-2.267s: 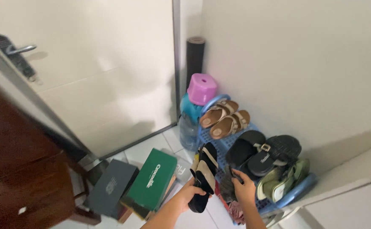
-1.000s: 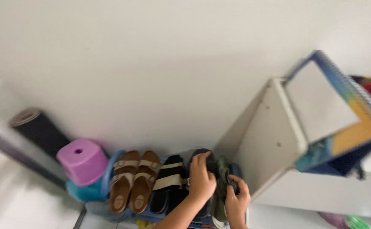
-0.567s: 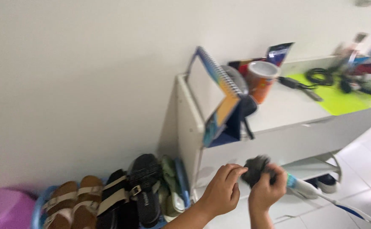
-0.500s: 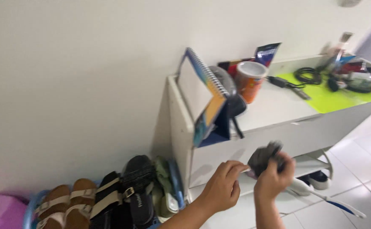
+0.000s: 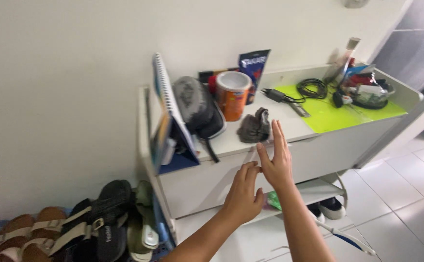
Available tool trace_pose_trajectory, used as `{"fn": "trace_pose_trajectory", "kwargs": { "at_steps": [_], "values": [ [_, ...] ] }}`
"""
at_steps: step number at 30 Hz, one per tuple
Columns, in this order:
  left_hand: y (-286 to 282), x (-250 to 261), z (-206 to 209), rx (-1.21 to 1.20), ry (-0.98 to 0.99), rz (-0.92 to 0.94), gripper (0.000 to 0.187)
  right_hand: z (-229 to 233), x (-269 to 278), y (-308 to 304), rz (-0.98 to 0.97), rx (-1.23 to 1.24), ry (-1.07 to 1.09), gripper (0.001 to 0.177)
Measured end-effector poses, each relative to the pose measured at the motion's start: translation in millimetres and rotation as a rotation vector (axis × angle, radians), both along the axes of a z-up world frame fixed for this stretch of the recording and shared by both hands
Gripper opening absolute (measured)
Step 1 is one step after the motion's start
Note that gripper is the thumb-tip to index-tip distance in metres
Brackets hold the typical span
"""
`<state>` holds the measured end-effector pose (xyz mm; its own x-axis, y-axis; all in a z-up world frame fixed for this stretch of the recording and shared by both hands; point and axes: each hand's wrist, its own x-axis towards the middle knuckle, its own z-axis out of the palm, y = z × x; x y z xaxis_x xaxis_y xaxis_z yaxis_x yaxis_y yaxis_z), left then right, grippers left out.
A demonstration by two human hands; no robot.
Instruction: The person cleans various footwear using a colorful duster and a cloth, handling sandals and sneakers one at a time and dusting the interior of a white cabinet.
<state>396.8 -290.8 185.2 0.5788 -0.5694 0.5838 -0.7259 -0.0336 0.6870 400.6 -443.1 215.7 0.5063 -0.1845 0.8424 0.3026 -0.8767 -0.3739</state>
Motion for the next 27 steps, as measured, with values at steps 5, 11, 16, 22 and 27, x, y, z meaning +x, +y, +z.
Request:
{"fn": "trace_pose_trajectory", "kwargs": {
  "at_steps": [5, 11, 16, 22, 27],
  "values": [
    [-68, -14, -40, 0.013, 0.022, 0.029, 0.055, -63, -55, -58, -0.123, 0.357, 0.001, 0.043],
    [-157, -33, -132, 0.129, 0.103, -0.063, 0.049, -189, -147, -169, -0.402, 0.352, 0.611, 0.030],
    [-209, -47, -211, 0.490, 0.225, -0.121, 0.044, -232, -224, -208, -0.506, 0.396, 0.885, 0.028],
    [-250, -71, -253, 0.844, 0.292, -0.235, 0.045, -233, -246, -215, -0.578, 0.376, 0.976, 0.039],
    [-275, -59, -264, 0.898, 0.306, -0.271, 0.045, -255, -220, -229, -0.491, 0.234, 1.084, 0.043]
  ]
}}
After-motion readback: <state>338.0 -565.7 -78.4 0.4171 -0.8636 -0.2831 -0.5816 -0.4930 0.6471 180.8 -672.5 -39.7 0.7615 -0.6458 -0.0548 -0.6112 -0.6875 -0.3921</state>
